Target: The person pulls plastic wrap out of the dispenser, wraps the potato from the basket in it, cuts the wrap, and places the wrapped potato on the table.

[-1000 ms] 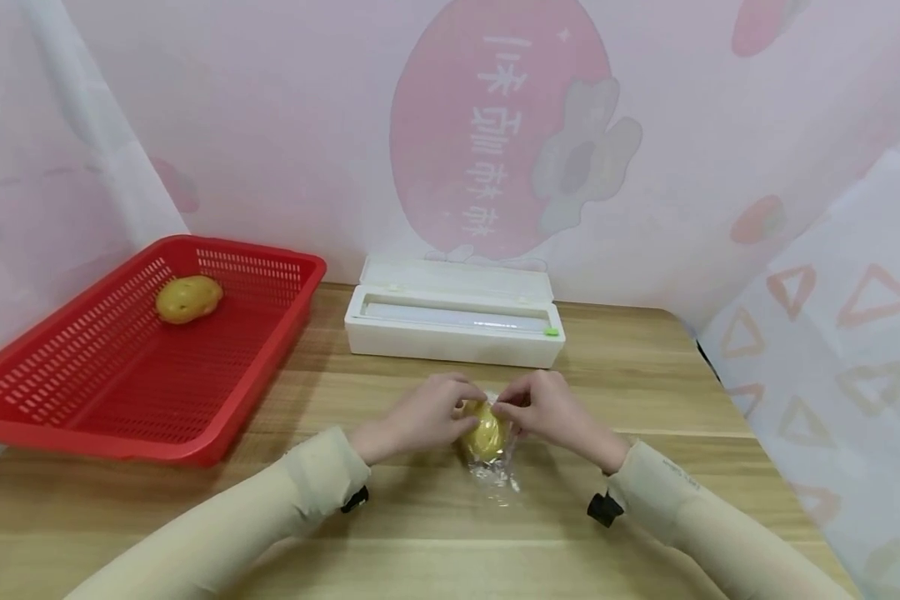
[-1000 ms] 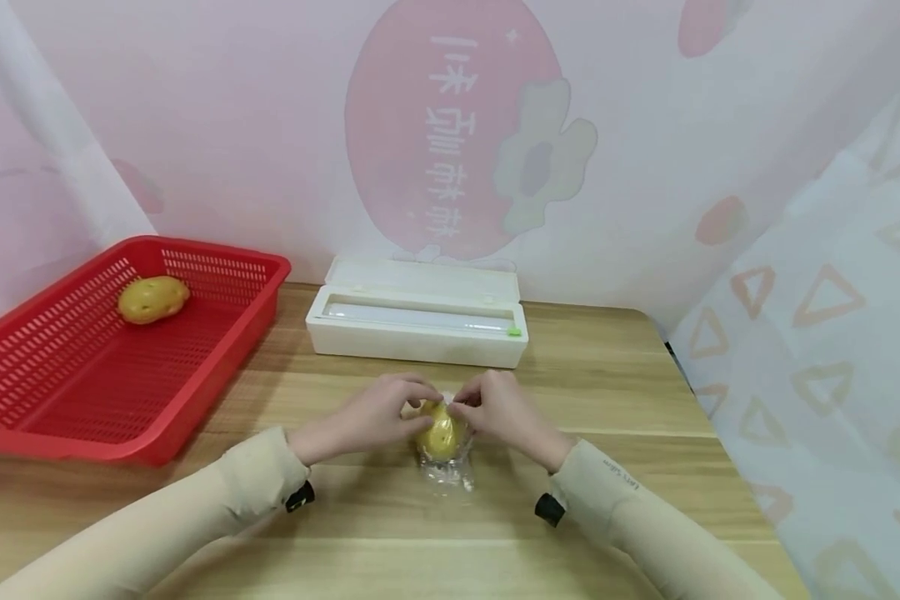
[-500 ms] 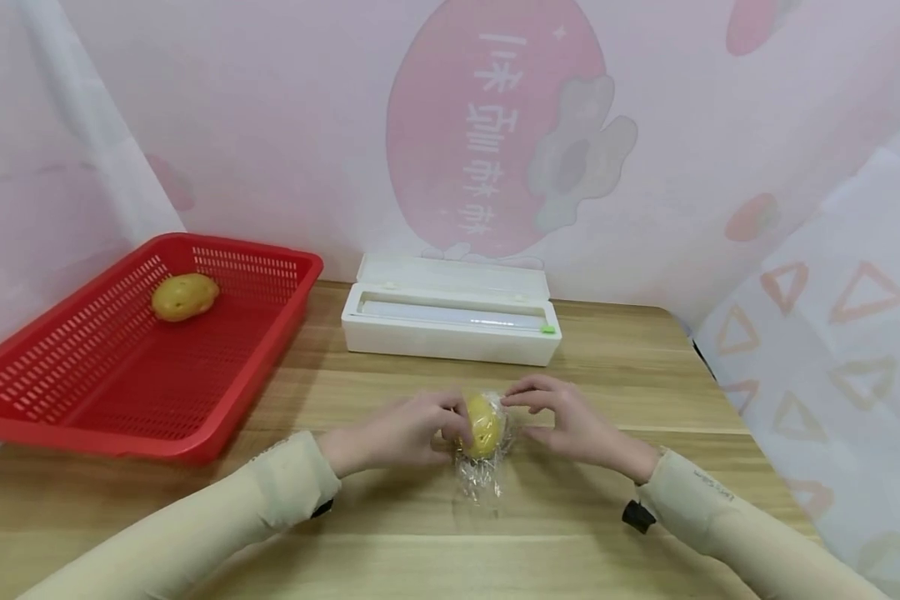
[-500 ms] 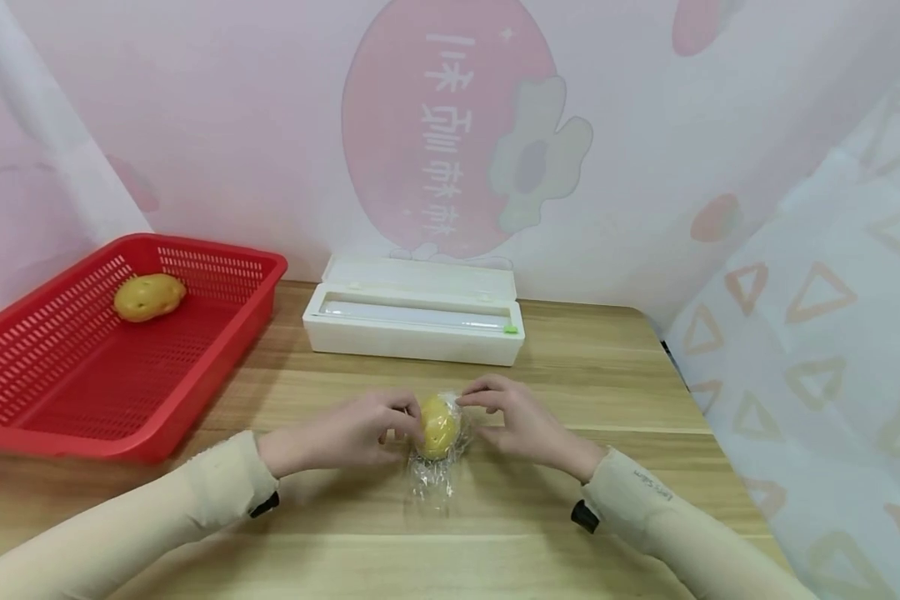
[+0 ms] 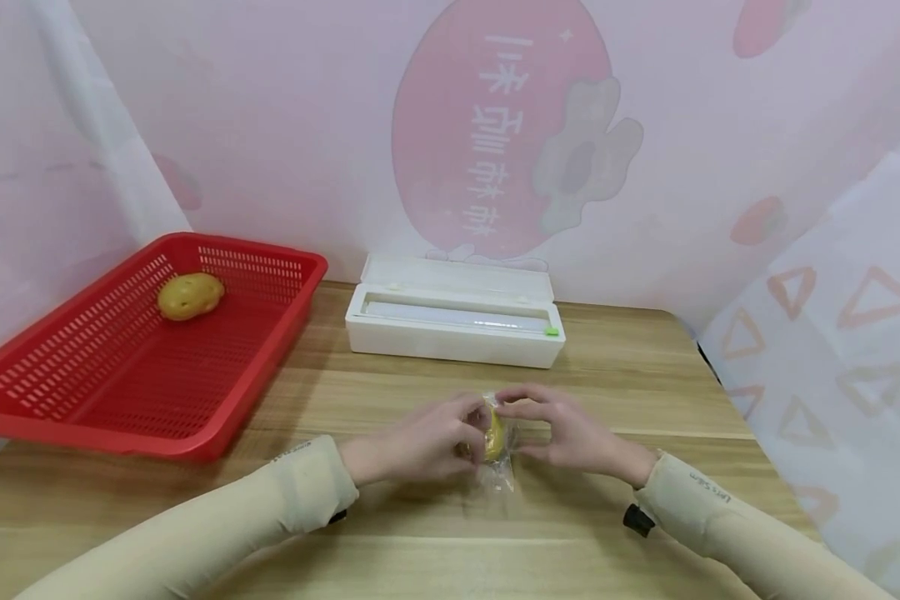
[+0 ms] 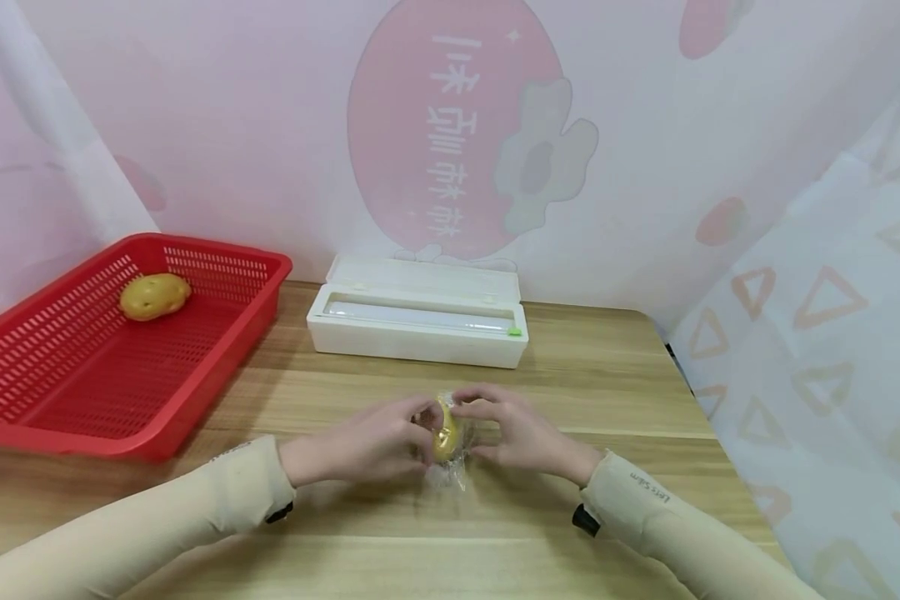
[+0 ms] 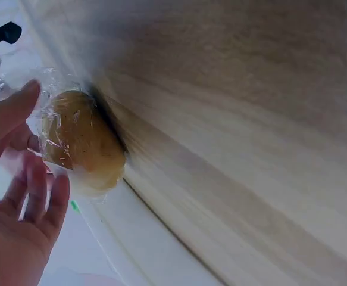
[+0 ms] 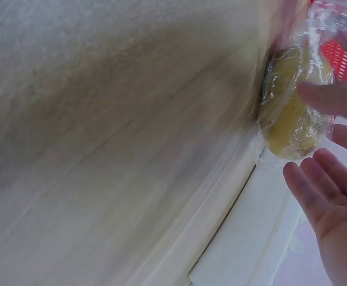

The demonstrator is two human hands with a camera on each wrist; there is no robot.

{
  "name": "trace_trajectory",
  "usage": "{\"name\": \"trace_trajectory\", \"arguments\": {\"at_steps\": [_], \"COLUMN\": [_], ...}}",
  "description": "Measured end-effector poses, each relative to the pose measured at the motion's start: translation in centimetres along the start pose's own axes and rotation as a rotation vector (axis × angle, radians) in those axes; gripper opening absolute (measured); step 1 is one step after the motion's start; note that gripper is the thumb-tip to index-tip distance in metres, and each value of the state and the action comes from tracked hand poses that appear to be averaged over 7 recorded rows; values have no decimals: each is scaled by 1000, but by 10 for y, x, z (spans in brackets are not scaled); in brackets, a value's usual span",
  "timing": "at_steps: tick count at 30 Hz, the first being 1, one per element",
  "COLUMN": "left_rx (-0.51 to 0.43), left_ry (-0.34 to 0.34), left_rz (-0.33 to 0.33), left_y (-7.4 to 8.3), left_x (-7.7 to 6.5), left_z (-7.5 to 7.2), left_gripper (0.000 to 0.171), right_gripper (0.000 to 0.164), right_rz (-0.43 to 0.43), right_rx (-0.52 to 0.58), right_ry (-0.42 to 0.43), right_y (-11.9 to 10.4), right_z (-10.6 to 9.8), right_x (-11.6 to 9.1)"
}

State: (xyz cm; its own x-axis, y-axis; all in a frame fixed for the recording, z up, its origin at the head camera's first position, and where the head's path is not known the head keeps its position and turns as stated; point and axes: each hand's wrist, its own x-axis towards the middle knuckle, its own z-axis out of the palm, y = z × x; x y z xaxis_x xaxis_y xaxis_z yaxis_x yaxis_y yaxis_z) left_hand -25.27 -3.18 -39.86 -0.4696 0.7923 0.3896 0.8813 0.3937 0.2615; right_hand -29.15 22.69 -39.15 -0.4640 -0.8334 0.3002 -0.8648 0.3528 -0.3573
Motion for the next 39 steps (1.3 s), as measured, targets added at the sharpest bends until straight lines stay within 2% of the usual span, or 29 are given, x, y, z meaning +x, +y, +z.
{"name": "trace_trajectory", "arguments": {"at_steps": [4,8,11,13,18,20,23,26,28,31,33,36,39], "left_rx": [-82,-146,-161,-169,-256,-304,-373,-451,-491,-515,-514,-499,-507], "left_ry": [29,69,130,161,183,189,202,219,236,267,281,280,263], "left_rz": [-109,-214,-245,-252,-301,-333,-396,-466,-495,-506,-503,-498,-507], "left_y": [-1,-5,-7,-8,-10,-11,-11,-11,-10,-10,-10,-10,-11], "left_x": [-1,2,5,7,9,10,12,14,15,15,14,14,14], "left_z": [1,4,6,7,7,6,6,5,5,5,5,5,4], "left_gripper": [14,14,16,18,21,21,17,20,23,23,23,23,25], "right_gripper": [74,83,75,61,31,29,39,41,35,21,17,12,8], "right_rz": [-14,-46,-59,-45,65,110,141,72,-18,-133,-179,-163,-72], "right_rx": [41,64,39,38,125,161,201,218,194,121,69,48,104], "right_ry": [-16,42,121,165,226,245,271,301,318,335,333,305,266], "right_y": [-1,-2,-3,-3,-3,-4,-7,-8,-7,-6,-4,-4,-4], "right_z": [3,9,14,17,20,19,19,21,23,25,26,23,20], "right_x": [-1,1,4,6,9,10,11,11,11,12,14,18,22]}}
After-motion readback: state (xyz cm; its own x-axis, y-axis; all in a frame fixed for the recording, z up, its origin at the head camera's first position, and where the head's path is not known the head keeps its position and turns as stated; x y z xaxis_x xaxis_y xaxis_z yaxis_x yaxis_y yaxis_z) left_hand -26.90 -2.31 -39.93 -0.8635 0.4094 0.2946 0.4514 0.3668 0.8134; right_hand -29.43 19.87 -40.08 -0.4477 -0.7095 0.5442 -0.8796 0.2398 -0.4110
